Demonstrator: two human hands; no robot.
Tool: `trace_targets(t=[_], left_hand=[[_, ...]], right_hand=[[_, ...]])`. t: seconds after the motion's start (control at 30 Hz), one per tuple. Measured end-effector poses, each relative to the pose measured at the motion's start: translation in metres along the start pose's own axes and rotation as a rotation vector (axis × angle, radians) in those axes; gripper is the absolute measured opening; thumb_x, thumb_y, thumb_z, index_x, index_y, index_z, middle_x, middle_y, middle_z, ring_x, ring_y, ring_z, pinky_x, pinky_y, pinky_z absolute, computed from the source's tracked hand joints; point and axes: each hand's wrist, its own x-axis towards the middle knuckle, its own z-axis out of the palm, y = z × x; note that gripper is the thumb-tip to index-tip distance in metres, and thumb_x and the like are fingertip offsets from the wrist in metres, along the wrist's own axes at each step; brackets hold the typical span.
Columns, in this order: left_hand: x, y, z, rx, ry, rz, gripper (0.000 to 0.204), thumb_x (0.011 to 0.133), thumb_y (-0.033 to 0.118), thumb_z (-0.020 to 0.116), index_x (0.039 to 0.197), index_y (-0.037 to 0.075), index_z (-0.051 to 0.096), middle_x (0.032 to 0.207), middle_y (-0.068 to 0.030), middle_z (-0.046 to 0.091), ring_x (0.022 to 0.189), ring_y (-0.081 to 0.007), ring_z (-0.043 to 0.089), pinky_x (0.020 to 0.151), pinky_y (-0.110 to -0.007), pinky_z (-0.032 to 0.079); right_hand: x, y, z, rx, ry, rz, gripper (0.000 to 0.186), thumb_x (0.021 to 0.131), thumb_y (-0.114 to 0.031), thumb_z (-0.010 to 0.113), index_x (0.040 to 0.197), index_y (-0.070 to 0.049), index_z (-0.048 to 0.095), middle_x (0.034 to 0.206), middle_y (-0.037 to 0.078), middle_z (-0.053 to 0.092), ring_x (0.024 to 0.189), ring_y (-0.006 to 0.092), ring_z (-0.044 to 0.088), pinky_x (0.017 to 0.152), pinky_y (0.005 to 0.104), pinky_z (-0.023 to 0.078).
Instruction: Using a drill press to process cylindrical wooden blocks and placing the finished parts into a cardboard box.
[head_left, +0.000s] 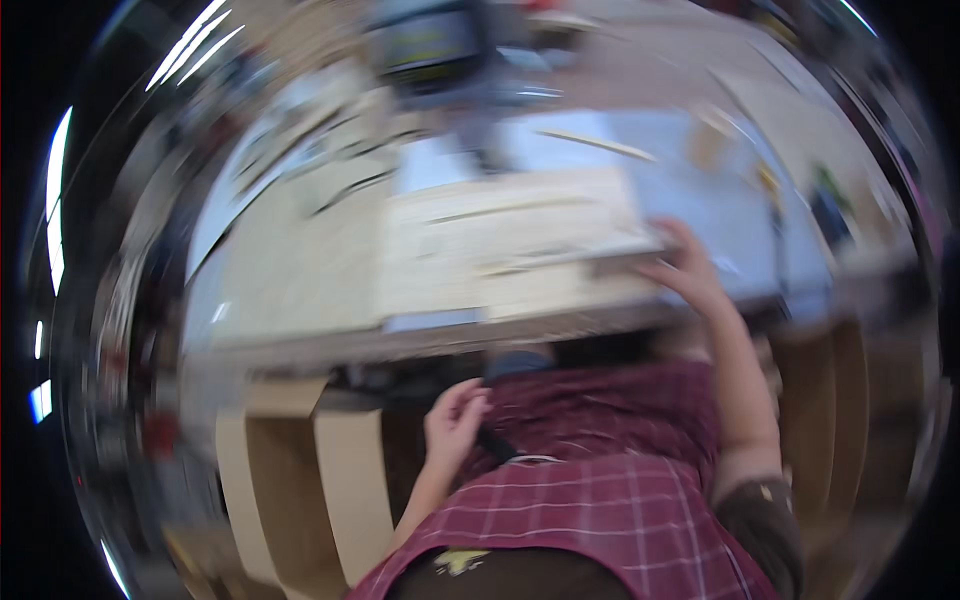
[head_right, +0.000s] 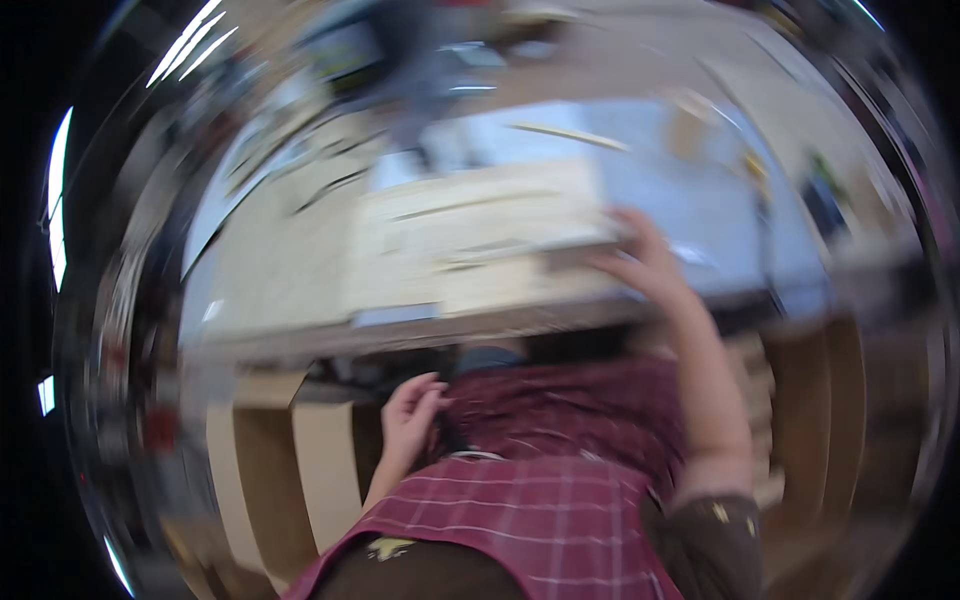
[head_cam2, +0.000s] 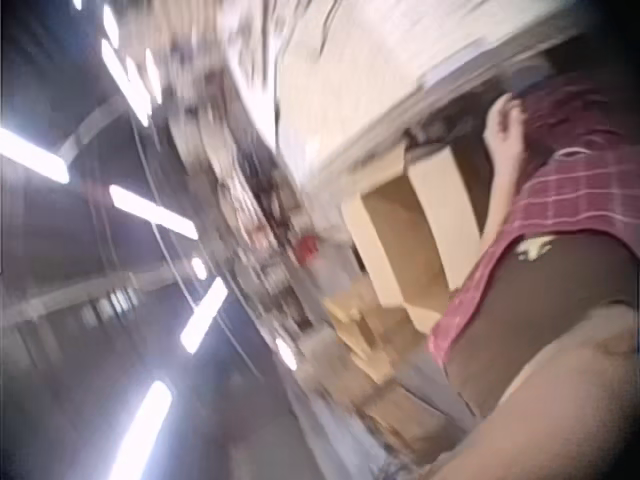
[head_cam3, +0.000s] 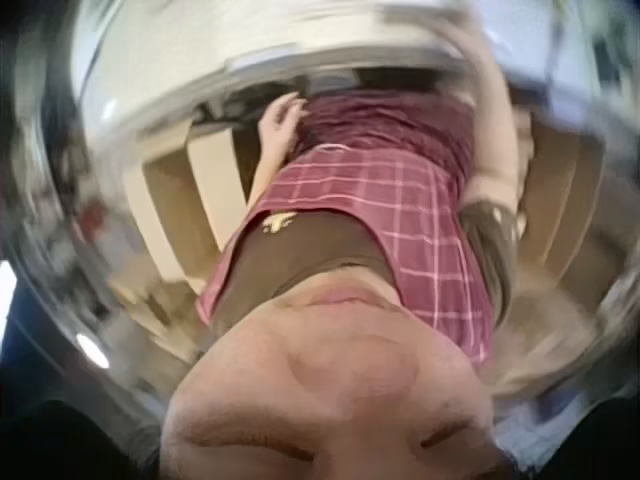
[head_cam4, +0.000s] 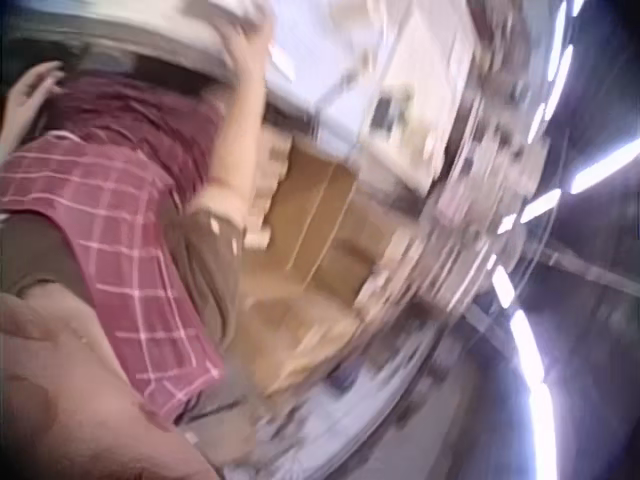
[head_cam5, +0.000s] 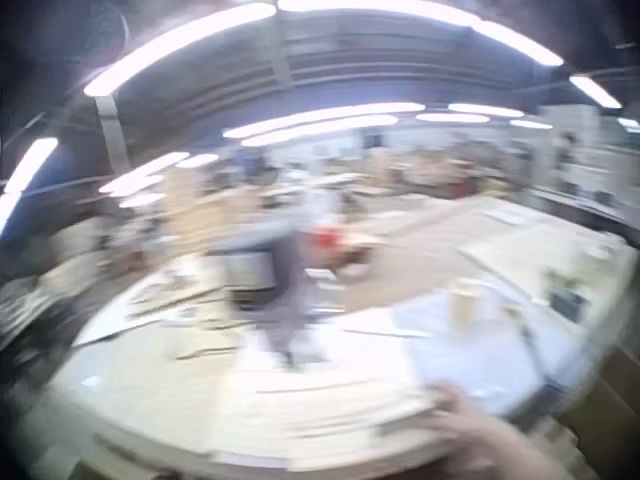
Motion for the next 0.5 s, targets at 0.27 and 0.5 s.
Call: trace_targets(t=[0.27, 0.5], left_hand=[[0.007, -0.015, 0.040, 0.217, -0.203, -0.079, 0.027, 0.084, 0.008, 0.053, 0.109, -0.002, 0.049, 0.094, -0.0103, 0.058, 0.075, -0.0119, 0.056, 0.071, -0.024, 0.045], [0.017, -0.038, 0.074, 0.270, -0.348, -0.158, 0.029, 0.084, 0.008, 0.053, 0.111, -0.002, 0.048, 0.096, -0.0102, 0.058, 0.076, -0.0121, 0.056, 0.073, -0.024, 0.045]], right_hand=[[-0.106, 0.015, -0.136, -0.248, 0.645, -0.312, 0.043, 0.071, -0.007, 0.066, 0.110, -0.009, 0.049, 0.095, 0.004, 0.057, 0.090, 0.0128, 0.054, 0.079, 0.0277, 0.043], [-0.287, 0.122, -0.288, -0.387, 1.454, 0.101, 0.022, 0.079, -0.005, 0.059, 0.100, -0.005, 0.054, 0.087, 0.004, 0.057, 0.081, 0.0094, 0.054, 0.074, 0.0223, 0.046]])
